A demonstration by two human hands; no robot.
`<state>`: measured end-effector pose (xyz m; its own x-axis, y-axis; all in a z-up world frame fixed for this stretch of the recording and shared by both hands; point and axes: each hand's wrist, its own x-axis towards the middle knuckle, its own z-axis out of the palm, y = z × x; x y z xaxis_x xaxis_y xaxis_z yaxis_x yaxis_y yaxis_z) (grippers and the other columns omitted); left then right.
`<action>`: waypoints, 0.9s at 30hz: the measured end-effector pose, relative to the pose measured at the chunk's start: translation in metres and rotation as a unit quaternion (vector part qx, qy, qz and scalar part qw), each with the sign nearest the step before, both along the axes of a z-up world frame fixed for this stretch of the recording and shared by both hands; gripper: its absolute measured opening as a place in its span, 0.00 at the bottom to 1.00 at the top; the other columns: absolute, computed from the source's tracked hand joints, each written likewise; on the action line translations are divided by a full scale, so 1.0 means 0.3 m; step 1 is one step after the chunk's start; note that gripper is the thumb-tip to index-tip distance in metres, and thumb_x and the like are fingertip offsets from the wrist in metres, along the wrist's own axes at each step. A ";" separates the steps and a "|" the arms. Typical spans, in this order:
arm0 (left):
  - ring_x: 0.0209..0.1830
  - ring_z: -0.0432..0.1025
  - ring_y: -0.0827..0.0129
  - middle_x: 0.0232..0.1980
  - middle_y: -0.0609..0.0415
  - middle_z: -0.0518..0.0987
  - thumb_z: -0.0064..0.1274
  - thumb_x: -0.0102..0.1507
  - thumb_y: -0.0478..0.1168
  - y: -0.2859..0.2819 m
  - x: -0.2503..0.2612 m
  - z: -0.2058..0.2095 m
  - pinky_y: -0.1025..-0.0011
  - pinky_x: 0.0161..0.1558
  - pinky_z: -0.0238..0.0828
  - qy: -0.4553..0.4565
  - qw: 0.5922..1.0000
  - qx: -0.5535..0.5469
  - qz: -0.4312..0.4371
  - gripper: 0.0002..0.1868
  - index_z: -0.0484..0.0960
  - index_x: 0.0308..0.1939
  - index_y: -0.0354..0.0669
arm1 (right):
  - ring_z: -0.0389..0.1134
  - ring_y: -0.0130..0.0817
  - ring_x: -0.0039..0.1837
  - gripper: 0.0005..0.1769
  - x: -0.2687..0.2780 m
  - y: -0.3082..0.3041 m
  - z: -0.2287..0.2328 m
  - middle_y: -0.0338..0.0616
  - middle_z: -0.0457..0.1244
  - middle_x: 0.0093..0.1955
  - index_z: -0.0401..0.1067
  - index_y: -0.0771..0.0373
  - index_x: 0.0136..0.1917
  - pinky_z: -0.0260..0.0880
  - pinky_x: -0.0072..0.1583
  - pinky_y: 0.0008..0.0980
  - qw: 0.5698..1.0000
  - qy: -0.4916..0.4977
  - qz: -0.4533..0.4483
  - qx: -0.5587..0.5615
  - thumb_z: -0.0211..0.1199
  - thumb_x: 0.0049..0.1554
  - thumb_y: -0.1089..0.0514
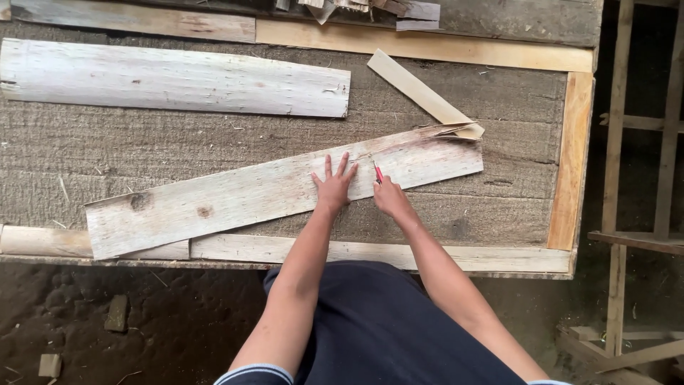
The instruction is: The person uses a red utility knife to cut several pieces of wood on a workbench. They score and snap the wood, then trim edges and separate smaller pieces from larger planks.
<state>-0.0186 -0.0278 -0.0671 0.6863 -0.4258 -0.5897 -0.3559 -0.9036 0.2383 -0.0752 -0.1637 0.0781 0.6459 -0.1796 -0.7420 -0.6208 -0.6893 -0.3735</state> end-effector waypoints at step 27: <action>0.52 0.72 0.66 0.48 0.62 0.78 0.66 0.58 0.47 -0.055 0.221 -0.186 0.51 0.57 0.61 -0.213 0.972 -0.084 0.053 0.23 0.71 0.52 0.59 | 0.64 0.54 0.67 0.19 -0.271 -0.376 -0.403 0.51 0.61 0.59 0.70 0.56 0.60 0.65 0.66 0.51 0.948 -0.219 -0.124 -0.194 0.65 0.59 0.48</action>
<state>0.0476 -0.0442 -0.1230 0.8982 -0.4046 -0.1716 -0.3611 -0.9020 0.2367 -0.1565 -0.2764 -0.0429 0.7793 -0.5703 -0.2598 -0.6253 -0.6812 -0.3807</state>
